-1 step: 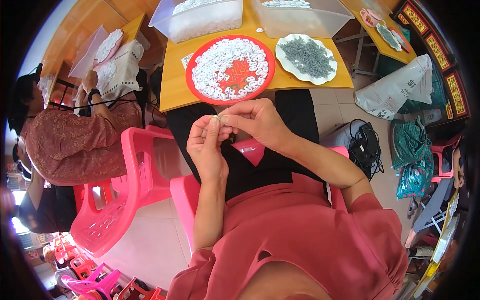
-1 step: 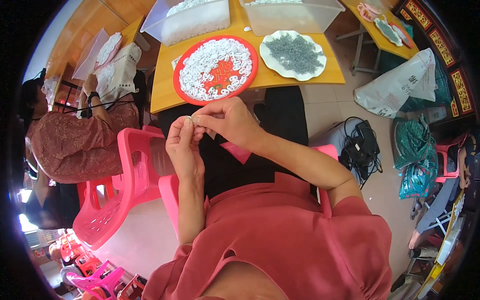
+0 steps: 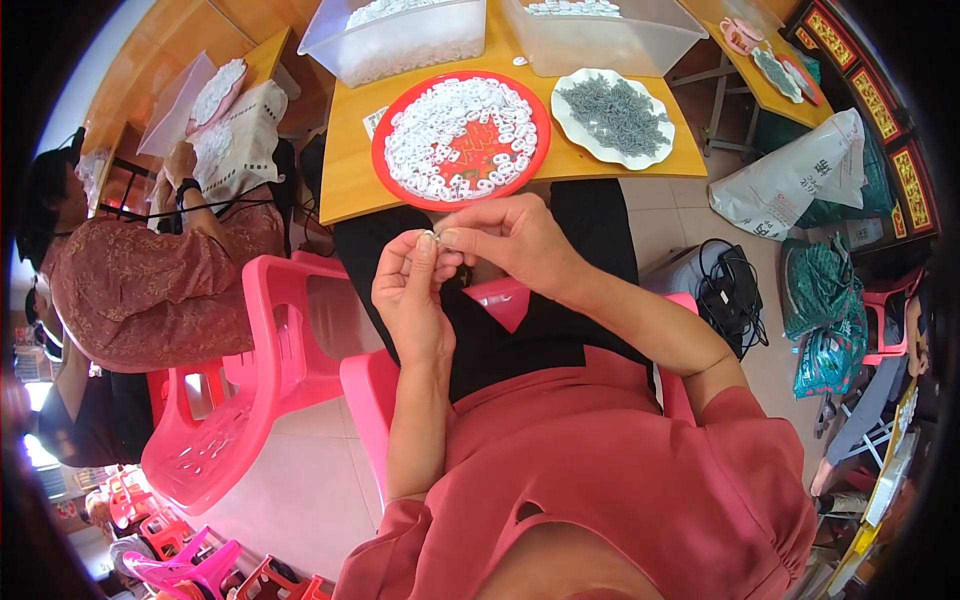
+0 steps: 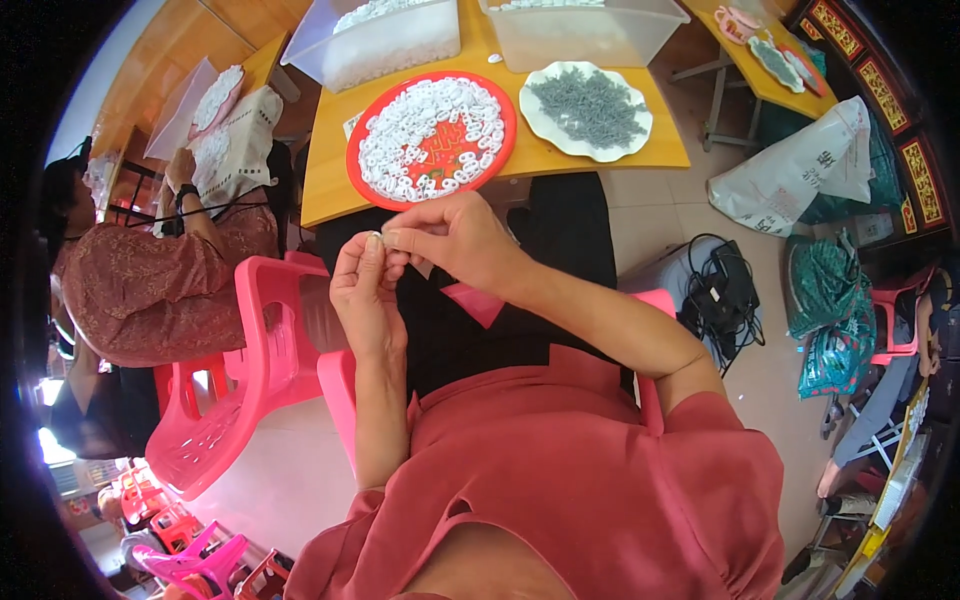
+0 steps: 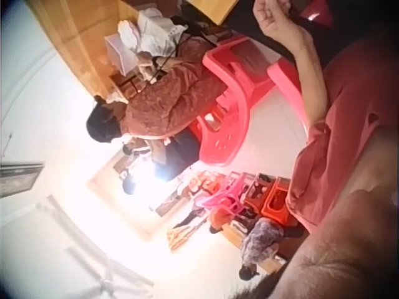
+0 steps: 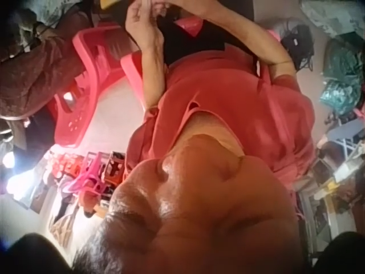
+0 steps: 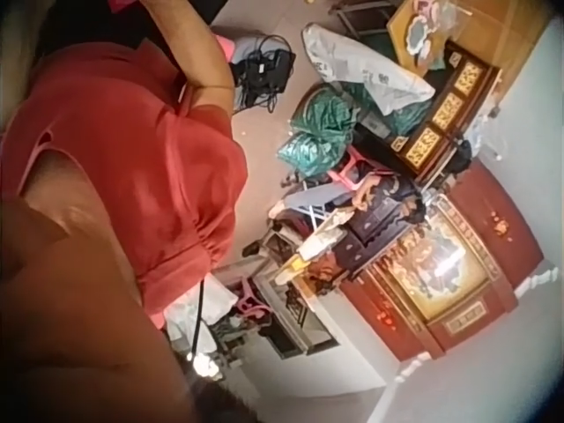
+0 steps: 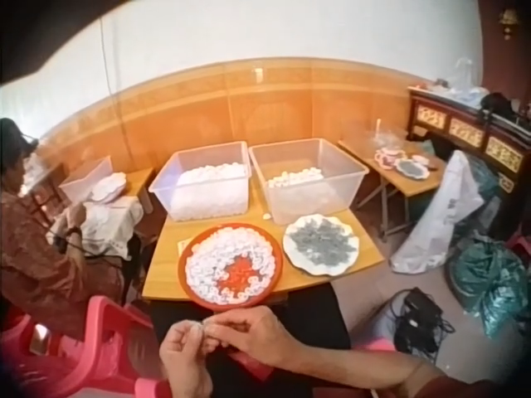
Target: The person assembles small white plastic components by pressing plastic rings and plastic cylinders together by hand.
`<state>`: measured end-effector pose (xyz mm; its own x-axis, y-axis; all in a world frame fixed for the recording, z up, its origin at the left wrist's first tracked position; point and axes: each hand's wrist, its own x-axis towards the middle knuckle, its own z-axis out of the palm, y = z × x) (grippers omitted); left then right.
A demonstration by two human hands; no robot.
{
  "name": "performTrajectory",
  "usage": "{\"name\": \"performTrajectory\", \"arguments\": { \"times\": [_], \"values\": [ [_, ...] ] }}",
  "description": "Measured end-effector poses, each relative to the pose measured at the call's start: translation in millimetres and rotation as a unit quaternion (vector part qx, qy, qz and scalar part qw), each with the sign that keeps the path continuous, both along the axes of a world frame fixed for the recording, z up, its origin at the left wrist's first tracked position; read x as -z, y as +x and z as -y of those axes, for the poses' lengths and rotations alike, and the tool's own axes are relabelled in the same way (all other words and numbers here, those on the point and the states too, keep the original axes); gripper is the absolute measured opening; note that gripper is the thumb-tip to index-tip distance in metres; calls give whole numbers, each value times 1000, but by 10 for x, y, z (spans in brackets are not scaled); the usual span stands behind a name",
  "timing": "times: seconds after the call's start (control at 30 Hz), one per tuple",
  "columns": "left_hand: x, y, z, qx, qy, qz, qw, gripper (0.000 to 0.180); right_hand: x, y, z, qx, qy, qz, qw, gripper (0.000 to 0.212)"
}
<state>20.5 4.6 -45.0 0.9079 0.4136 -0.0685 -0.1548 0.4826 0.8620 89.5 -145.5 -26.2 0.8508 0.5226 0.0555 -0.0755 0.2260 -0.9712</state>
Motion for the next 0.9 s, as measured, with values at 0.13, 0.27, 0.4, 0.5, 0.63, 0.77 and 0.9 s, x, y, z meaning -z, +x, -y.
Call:
{"name": "performTrajectory", "arguments": {
  "times": [0.13,0.27,0.4,0.5,0.63,0.77,0.9],
  "values": [
    [-25,-6,-121,-8,2,-27,1000,12,-9,614,93,77,-163,181,967,31],
    [-13,19,-123,3,-28,-44,999,12,340,1577,55,80,-309,286,904,27],
    [0,23,-95,23,-45,-51,997,12,596,1938,-252,106,-422,465,771,25],
    [30,4,-134,29,-43,-52,997,13,602,1894,-406,68,-419,501,754,32],
    [37,-14,-200,32,-44,-41,998,13,547,1863,-282,-39,-487,533,691,36],
    [6,3,-194,37,-52,-32,997,12,463,1924,-160,-18,-479,505,717,41],
    [-7,-1,-128,39,-62,-42,996,11,459,1941,-394,5,-436,507,743,42]
  ]
}}
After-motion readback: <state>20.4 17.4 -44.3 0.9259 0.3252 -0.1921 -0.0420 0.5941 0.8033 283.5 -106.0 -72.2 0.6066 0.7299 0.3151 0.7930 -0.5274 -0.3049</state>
